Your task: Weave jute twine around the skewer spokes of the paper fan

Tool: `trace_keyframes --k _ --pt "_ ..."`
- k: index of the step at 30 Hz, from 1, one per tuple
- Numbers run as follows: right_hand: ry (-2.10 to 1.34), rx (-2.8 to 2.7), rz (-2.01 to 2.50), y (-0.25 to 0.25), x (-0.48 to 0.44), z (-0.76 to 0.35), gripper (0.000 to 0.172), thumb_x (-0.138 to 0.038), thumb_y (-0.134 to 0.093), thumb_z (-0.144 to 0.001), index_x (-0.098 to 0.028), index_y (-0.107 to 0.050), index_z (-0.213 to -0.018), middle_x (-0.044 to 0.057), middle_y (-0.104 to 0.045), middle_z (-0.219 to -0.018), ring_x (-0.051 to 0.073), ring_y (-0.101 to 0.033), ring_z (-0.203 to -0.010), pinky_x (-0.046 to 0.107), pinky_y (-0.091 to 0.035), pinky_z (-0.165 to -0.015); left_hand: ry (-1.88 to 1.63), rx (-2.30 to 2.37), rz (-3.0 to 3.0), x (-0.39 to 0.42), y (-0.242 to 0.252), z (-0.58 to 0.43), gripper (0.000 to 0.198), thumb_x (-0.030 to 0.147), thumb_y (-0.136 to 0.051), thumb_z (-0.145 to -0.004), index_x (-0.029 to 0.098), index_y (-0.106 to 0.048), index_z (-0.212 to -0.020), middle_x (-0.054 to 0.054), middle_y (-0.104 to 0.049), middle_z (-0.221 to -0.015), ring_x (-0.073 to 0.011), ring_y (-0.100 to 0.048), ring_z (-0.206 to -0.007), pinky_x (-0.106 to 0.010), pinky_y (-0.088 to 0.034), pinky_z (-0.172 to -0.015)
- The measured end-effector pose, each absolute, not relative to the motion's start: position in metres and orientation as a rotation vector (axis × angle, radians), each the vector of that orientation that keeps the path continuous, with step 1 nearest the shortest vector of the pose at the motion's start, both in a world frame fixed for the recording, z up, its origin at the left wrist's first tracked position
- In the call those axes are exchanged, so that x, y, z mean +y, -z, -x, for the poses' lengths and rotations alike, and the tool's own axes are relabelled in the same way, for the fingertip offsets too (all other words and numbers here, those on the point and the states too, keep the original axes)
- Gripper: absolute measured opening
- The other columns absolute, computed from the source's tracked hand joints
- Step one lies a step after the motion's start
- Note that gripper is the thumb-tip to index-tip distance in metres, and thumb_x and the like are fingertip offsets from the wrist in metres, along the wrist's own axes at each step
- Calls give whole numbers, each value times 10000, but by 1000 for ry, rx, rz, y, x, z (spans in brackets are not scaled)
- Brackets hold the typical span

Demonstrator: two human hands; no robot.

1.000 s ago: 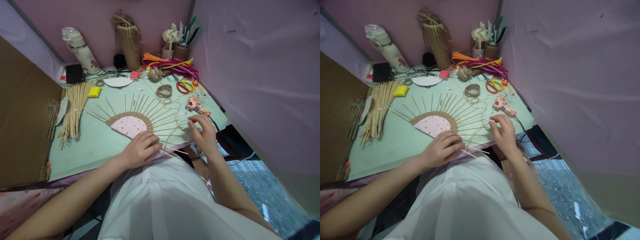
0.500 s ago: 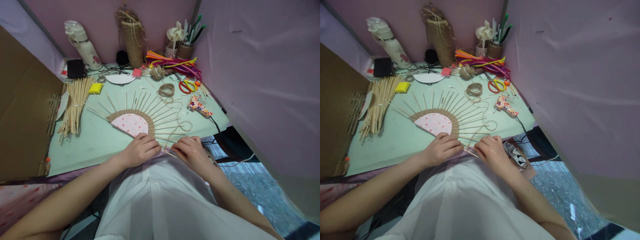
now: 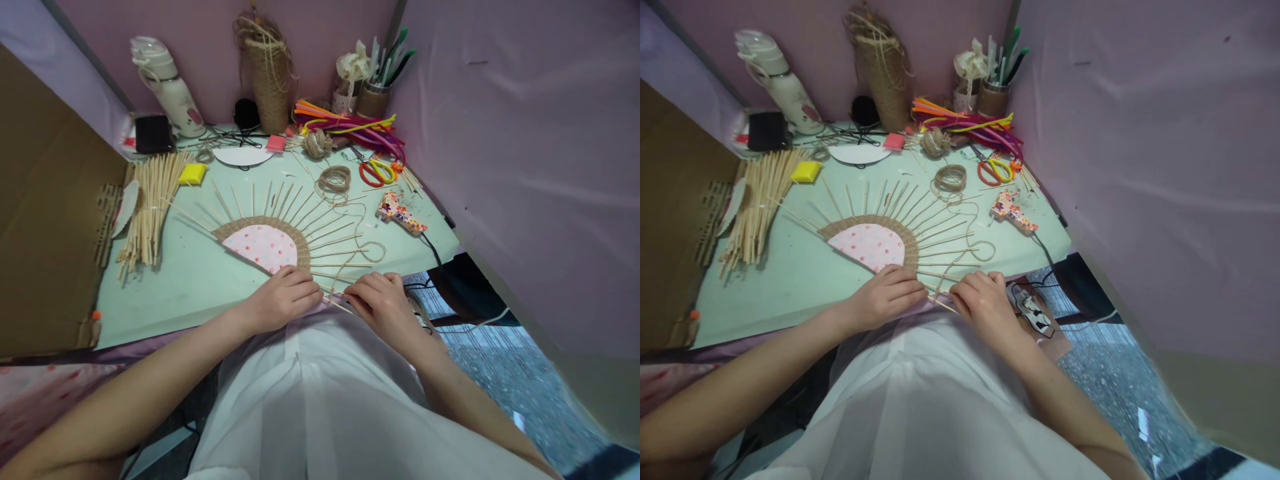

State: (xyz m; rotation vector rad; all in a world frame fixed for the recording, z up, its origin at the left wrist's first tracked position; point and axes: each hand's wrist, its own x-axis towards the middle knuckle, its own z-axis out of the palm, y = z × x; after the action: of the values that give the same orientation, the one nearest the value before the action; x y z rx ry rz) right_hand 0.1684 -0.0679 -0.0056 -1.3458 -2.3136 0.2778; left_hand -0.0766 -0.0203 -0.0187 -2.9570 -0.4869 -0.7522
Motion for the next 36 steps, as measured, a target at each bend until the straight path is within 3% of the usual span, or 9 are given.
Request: trace_keyframes --k 5,8,13,21,36 --pt "-293 -2310 1368 7 -69 -167 162 -272 -542 -956 -206 -656 -862 26 -670 -791 171 -571 -788 351 -269 -753 766 -483 2952 -20 19 77 120 161 -507 -949 158 -598 -1027 -66 -717 -982 -175 -586 -950 -342 -423 -831" --pt "-307 -2298 1358 8 -69 -166 97 -248 -557 -945 -213 -645 -964 38 -670 -871 180 -583 -852 349 -282 -763 764 -479 2943 -20 19 77 123 161 -521 -941 151 -596 -1038 -70 -717 -984 -180 -591 -947 -344 -426 -825" --pt "-253 -2355 1286 6 -58 -164 236 -197 -502 -962 -249 -621 -1159 73 -627 -971 195 -556 -911 352 -299 -772 742 -494 2931 -21 20 77 127 172 -511 -947 179 -605 -1032 -59 -714 -985 -171 -594 -950 -338 -428 -826" --pt "-129 -2627 1147 3 -33 -161 69 -246 -602 -912 -242 -671 -915 51 -583 -969 200 -476 -924 356 -269 -778 775 -487 2924 -21 21 76 105 161 -528 -935 167 -614 -994 -62 -708 -941 -180 -600 -946 -338 -447 -811" --pt "-171 -2537 1121 5 -36 -162 153 -244 -538 -950 -245 -687 -916 45 -596 -896 189 -489 -861 353 -283 -757 741 -505 2870 -22 19 75 168 193 -464 -970 183 -630 -945 -41 -704 -911 -163 -595 -927 -324 -454 -803"
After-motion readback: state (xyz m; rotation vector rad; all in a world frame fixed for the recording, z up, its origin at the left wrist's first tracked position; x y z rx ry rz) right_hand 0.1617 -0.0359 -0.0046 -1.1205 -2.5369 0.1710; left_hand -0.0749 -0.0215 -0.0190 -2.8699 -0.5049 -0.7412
